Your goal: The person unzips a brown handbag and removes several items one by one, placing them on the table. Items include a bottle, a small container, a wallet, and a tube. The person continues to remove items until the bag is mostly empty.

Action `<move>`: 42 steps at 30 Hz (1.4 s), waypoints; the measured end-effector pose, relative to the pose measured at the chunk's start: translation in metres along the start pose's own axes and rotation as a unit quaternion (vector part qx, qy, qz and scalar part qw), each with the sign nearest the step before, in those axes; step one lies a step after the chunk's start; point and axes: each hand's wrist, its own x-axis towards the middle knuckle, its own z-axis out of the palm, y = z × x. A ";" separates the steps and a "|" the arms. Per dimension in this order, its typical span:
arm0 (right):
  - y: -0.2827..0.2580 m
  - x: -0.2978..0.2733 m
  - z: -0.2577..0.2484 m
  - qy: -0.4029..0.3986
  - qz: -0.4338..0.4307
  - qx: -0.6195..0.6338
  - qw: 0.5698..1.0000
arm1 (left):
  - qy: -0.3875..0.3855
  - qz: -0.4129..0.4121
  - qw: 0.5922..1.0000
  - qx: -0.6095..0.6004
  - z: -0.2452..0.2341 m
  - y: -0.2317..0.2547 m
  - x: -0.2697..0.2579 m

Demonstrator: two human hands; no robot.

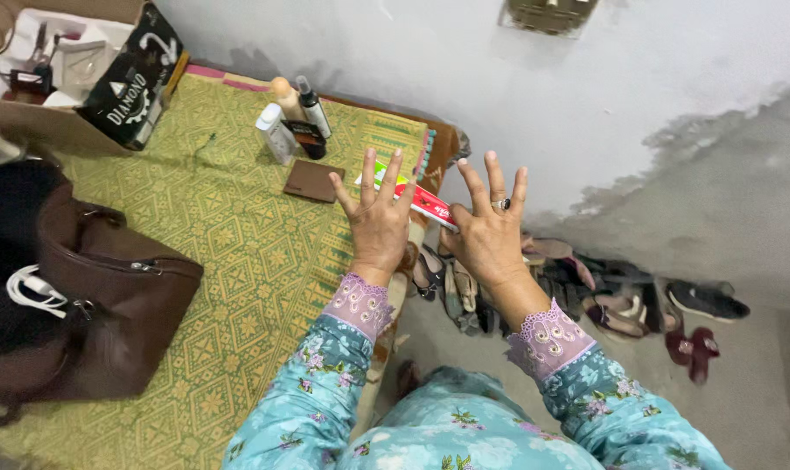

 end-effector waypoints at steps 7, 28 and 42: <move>0.020 0.041 0.054 0.002 -0.023 0.038 0.999 | -0.037 -0.048 0.998 -0.008 0.043 -0.031 0.021; 0.092 0.127 0.246 -0.043 -0.099 0.075 0.991 | -0.119 -0.101 0.987 0.039 0.205 -0.116 0.049; 0.094 0.125 0.302 -0.060 -0.089 0.077 0.991 | -0.243 -0.094 0.952 0.159 0.240 -0.130 0.040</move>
